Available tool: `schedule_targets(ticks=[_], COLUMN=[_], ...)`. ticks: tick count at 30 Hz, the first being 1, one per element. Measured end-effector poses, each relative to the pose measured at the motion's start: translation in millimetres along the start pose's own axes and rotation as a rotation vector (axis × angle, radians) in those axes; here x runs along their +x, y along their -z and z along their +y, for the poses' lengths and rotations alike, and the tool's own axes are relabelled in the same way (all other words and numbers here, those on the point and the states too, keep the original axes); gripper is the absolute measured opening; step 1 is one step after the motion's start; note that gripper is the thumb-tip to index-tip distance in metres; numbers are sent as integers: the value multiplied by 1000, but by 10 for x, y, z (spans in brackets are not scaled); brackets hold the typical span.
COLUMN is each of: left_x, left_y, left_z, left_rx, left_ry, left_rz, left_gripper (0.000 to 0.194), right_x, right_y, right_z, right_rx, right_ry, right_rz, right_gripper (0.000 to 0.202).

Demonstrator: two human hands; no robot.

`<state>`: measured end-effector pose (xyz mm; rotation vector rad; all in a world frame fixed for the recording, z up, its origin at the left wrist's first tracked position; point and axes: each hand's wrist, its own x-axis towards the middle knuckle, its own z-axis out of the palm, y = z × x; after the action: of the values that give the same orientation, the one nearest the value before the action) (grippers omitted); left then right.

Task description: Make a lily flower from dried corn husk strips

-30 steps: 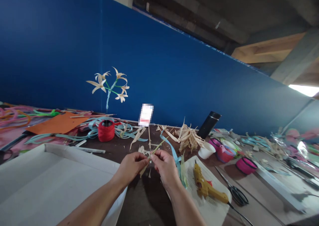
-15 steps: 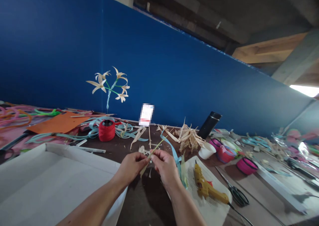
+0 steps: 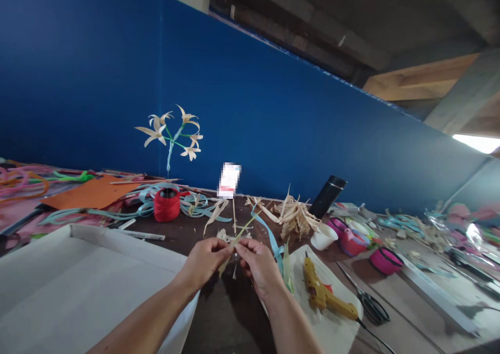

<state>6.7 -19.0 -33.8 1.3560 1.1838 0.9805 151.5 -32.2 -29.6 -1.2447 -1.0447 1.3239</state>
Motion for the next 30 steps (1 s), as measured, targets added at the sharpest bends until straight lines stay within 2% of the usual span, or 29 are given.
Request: schedule_targets(ticks=[12,21,27,30], left_x=[-3,-5,-41,-48], left_y=[3,-6,-16,-12], left_z=[11,24,94,106], left_rx=[-28,-85,-242,-218], left_ry=[8,29,105,121], left_rz=[-21,-68,-133,-132], left_gripper=[35,39,38,38], right_x=[24,19,30,26], right_y=[33,13,2,-6], right_z=[26,-8,15,4], right_rx=[62,111,155,144], right_ry=[-22,-45,-20,-1], right_rz=[-16,14,51,77], right_gripper=[28,26,25,24])
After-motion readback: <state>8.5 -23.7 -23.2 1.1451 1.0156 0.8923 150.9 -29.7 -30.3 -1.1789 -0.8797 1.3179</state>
